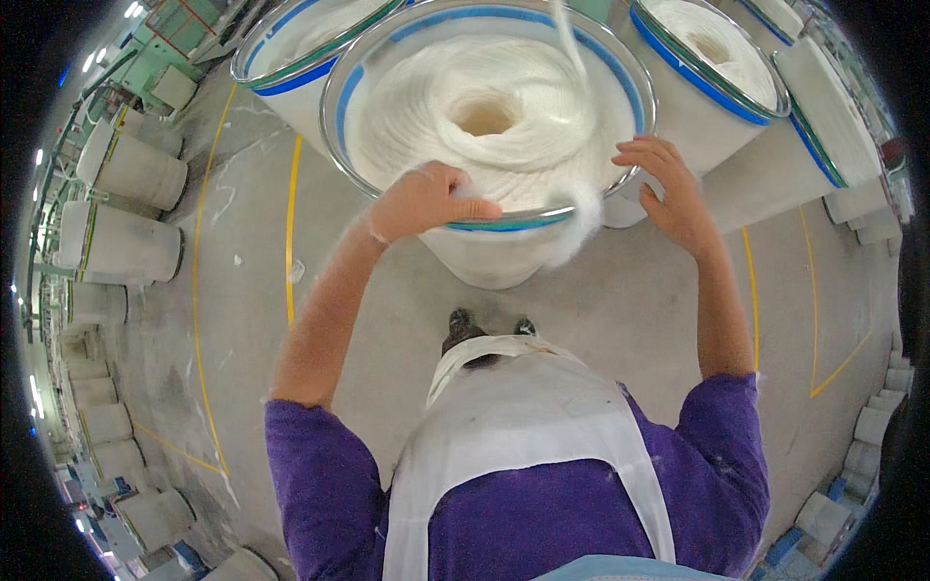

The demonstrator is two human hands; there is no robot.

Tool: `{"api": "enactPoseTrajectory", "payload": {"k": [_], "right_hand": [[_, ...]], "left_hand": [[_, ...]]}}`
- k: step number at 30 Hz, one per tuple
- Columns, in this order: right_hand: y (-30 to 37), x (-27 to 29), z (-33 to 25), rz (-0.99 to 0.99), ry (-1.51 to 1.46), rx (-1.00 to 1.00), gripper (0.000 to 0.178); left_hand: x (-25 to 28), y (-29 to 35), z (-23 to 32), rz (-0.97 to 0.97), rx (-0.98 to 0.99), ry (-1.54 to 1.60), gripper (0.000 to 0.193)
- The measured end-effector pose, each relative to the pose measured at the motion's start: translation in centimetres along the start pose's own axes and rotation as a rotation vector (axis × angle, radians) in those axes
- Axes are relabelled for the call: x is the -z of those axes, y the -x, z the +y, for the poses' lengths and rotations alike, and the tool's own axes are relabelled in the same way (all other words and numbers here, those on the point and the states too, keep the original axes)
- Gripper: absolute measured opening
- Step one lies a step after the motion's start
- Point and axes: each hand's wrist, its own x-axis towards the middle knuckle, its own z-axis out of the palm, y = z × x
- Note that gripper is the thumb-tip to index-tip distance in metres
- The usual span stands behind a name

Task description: The person repeatedly pulls white textile roving from large cylindrical containers, inspects it, and uses a thin stick to guide or separate strands. They move between several containers, lifting and repositioning roving bundles, and occasionally place the stick into the roving mass.

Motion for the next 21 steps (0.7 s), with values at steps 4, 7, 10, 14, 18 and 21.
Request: {"api": "enactPoseTrajectory", "payload": {"k": [4,7,10,14,18,21], "right_hand": [[-2.1,-1.0,-6.1,-0.111,-0.396,-0.033,0.031],[-6.2,-4.2,-8.2,-0.421,-0.470,-0.184,0.030],[-10.4,-9.1,-8.8,-0.684,-0.368,-0.280,0.034],[-12.5,-14.3,-9.0,-0.917,-0.683,-0.478,0.033],[-12.2,-14.4,-8.4,-0.838,-0.708,-0.582,0.030],[-12.0,-13.5,-8.1,-0.779,-0.557,-0.543,0.026]], "left_hand": [[3.3,-2.5,-1.6,-0.116,0.030,0.469,0.050],[5.0,-3.5,-3.2,-0.190,-0.011,0.607,0.048],[6.1,-3.9,-4.3,-0.326,-0.049,0.653,0.046],[7.4,-4.3,-5.4,-0.406,-0.253,0.569,0.037],[10.0,-5.9,-7.9,-0.327,-0.210,0.391,0.032],[10.5,-8.6,-10.1,-0.773,-0.059,-0.281,0.036]]}}
